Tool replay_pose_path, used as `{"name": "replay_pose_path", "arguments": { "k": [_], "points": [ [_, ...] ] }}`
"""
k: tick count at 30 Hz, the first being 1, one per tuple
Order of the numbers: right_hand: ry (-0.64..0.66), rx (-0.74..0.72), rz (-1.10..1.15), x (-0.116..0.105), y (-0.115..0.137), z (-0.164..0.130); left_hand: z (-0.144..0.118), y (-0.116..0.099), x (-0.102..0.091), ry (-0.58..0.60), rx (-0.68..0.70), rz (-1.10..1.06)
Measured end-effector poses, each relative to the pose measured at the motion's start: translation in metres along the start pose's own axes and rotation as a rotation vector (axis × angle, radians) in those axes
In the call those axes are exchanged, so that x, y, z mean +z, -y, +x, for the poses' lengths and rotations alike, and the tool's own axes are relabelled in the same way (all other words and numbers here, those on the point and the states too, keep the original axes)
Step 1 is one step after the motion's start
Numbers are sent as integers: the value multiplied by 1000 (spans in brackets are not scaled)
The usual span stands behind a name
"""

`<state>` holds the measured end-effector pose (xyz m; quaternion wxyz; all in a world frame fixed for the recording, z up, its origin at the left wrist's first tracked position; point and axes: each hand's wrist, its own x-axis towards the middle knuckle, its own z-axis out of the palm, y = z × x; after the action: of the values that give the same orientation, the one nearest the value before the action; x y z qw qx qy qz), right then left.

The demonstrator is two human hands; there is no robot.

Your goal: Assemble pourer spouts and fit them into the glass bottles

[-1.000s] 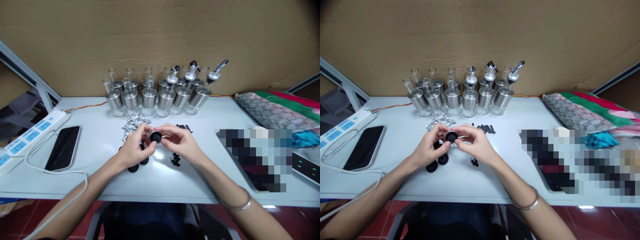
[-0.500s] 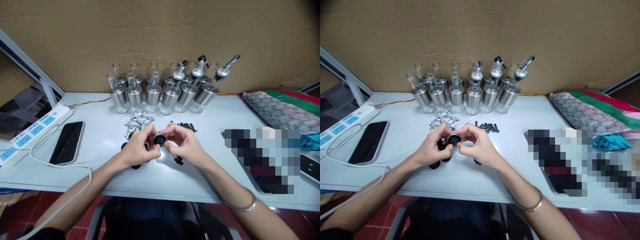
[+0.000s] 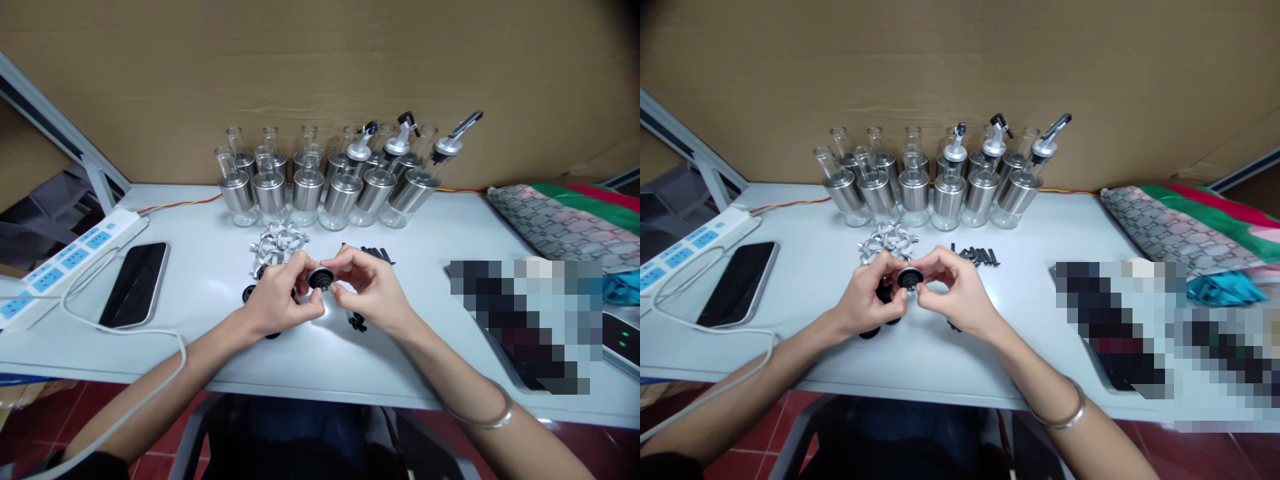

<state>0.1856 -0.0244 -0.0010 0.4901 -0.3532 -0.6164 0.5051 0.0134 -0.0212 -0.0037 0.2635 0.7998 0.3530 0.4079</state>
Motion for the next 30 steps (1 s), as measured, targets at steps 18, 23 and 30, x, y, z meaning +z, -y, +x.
{"name": "replay_pose_path", "arguments": {
  "k": [18,23,30],
  "points": [
    [-358,-70,-563,-39,2,13,4,9,2,-158,342,178],
    [-349,45,-1035,-58,-15,18,5,10,2,-196,354,217],
    [-206,147,-1191,-47,-21,17,4,9,1,-174,328,221]
  ]
}}
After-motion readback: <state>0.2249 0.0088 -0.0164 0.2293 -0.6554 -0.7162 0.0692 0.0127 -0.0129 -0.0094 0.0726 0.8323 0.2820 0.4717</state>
